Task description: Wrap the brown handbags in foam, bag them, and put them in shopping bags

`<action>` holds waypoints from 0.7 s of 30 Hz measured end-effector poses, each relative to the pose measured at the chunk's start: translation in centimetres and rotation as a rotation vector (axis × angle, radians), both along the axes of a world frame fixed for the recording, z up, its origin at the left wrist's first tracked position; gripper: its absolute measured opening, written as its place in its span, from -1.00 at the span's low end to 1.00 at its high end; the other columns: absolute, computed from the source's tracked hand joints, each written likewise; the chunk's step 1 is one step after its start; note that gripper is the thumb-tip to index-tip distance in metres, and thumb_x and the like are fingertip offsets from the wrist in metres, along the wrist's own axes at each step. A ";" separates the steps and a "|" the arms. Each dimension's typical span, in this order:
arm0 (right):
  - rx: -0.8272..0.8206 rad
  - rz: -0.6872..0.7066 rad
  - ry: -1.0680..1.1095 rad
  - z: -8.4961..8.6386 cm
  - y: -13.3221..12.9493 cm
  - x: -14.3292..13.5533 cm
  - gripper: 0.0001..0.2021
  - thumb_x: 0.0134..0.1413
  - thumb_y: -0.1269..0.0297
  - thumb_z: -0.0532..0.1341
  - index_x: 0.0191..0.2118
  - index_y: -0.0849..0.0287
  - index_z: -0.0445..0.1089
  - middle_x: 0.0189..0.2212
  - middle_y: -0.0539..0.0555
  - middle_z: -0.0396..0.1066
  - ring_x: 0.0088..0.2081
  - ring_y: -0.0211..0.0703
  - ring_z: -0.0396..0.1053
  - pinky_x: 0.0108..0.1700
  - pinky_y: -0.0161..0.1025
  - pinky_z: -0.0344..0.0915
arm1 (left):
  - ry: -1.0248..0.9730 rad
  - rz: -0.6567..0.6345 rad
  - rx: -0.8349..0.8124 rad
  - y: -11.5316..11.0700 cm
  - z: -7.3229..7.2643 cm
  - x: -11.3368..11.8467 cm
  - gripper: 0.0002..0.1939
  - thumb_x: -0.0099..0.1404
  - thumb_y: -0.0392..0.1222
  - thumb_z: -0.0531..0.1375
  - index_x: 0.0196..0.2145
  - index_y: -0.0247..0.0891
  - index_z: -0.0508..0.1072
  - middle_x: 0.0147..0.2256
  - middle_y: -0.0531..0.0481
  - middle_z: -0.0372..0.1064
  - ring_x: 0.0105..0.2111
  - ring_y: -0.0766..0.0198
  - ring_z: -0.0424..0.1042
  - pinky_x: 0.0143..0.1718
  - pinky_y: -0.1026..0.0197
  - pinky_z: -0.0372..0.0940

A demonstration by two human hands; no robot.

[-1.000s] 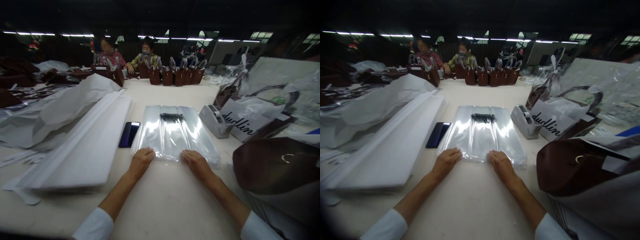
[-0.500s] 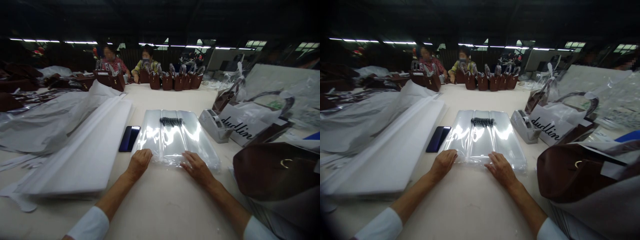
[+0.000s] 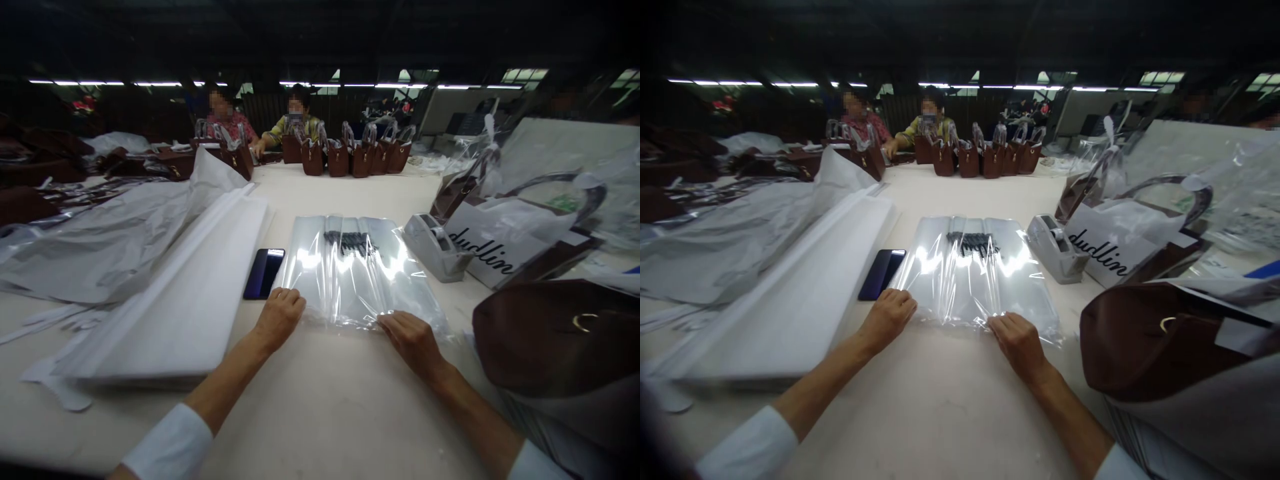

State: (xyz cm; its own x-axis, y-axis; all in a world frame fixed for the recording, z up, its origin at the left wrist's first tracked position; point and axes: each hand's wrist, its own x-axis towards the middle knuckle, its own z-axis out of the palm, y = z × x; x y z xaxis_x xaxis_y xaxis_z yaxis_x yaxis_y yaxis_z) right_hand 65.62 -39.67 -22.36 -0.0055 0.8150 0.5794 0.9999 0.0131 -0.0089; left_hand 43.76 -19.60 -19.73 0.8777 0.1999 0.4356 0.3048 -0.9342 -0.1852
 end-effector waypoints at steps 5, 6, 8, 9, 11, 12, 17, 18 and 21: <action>-0.065 0.043 -0.036 -0.5 -2.0 0.1 -0.73 0.16 0.40 0.06 -0.56 0.22 0.30 -0.61 0.02 0.23 -0.48 -0.24 0.19 -0.37 -0.28 0.11 | -0.036 -0.070 -0.016 -3.1 0.4 -2.5 -0.86 0.22 -0.43 0.00 -0.38 -0.31 0.32 -0.29 -0.07 0.34 -0.22 0.24 0.32 -0.02 0.05 0.18; -0.082 0.057 -0.036 -0.5 -2.3 0.1 -0.72 0.16 0.37 0.07 -0.57 0.22 0.29 -0.61 0.02 0.23 -0.49 -0.24 0.18 -0.39 -0.28 0.10 | -0.055 -0.098 -0.044 -3.7 0.5 -3.0 -0.85 0.21 -0.44 -0.01 -0.38 -0.30 0.32 -0.29 -0.05 0.35 -0.21 0.26 0.32 0.02 0.05 0.15; -0.105 0.084 -0.031 0.1 -2.9 -0.5 -0.75 0.14 0.27 0.10 -0.53 0.22 0.30 -0.57 0.03 0.26 -0.46 -0.23 0.21 -0.39 -0.28 0.12 | -0.105 -0.136 -0.135 -4.5 0.5 -3.8 -0.82 0.17 -0.48 -0.02 -0.40 -0.29 0.31 -0.38 0.00 0.35 -0.29 0.31 0.34 0.03 0.07 0.16; -0.097 0.101 -0.021 0.7 -3.0 -1.1 -0.78 0.13 0.23 0.12 -0.47 0.23 0.32 -0.52 0.05 0.30 -0.42 -0.21 0.23 -0.35 -0.27 0.15 | -0.132 -0.141 -0.182 -4.8 0.4 -4.0 -0.80 0.15 -0.50 -0.02 -0.39 -0.29 0.31 -0.43 0.02 0.33 -0.35 0.32 0.33 0.00 0.09 0.19; -0.044 0.165 0.036 2.1 -2.9 -3.3 -0.81 0.11 0.22 0.15 -0.33 0.27 0.34 -0.40 0.11 0.36 -0.32 -0.16 0.28 -0.26 -0.23 0.21 | -0.169 -0.121 -0.241 -5.1 0.2 -4.0 -0.76 0.11 -0.52 -0.03 -0.32 -0.31 0.32 -0.46 0.02 0.32 -0.41 0.32 0.31 -0.12 0.12 0.26; -0.013 0.215 0.081 2.8 -2.7 -4.8 -0.82 0.11 0.25 0.14 -0.26 0.29 0.34 -0.35 0.14 0.38 -0.27 -0.14 0.29 -0.21 -0.21 0.23 | -0.177 -0.109 -0.249 -5.3 0.2 -3.9 -0.72 0.10 -0.52 -0.02 -0.27 -0.32 0.32 -0.45 0.01 0.33 -0.40 0.30 0.31 -0.18 0.14 0.28; -0.086 0.332 0.210 3.7 0.8 -12.2 -0.75 0.18 0.41 -0.02 -0.10 0.32 0.31 -0.15 0.20 0.36 -0.08 -0.12 0.28 -0.05 -0.21 0.25 | -0.266 -0.099 -0.254 -6.1 1.4 -3.2 -0.72 0.14 -0.50 -0.02 -0.23 -0.33 0.34 -0.39 -0.05 0.33 -0.34 0.24 0.32 -0.28 0.16 0.31; -0.131 0.252 0.219 3.5 1.7 -12.8 -0.70 0.19 0.38 -0.04 -0.03 0.33 0.27 -0.07 0.23 0.32 -0.02 -0.08 0.25 -0.03 -0.17 0.25 | -0.322 -0.120 -0.256 -6.3 2.0 -3.3 -0.75 0.16 -0.49 -0.01 -0.24 -0.32 0.34 -0.38 -0.06 0.33 -0.33 0.25 0.32 -0.27 0.17 0.31; -0.309 -0.128 0.331 4.0 3.8 -12.5 -0.58 0.24 0.23 -0.11 0.14 0.31 0.11 0.05 0.28 0.21 0.02 0.01 0.24 -0.07 -0.09 0.28 | -0.478 -0.244 -0.246 -6.9 3.7 -4.2 -0.78 0.18 -0.48 0.05 -0.23 -0.31 0.34 -0.33 -0.07 0.32 -0.26 0.25 0.33 -0.23 0.18 0.33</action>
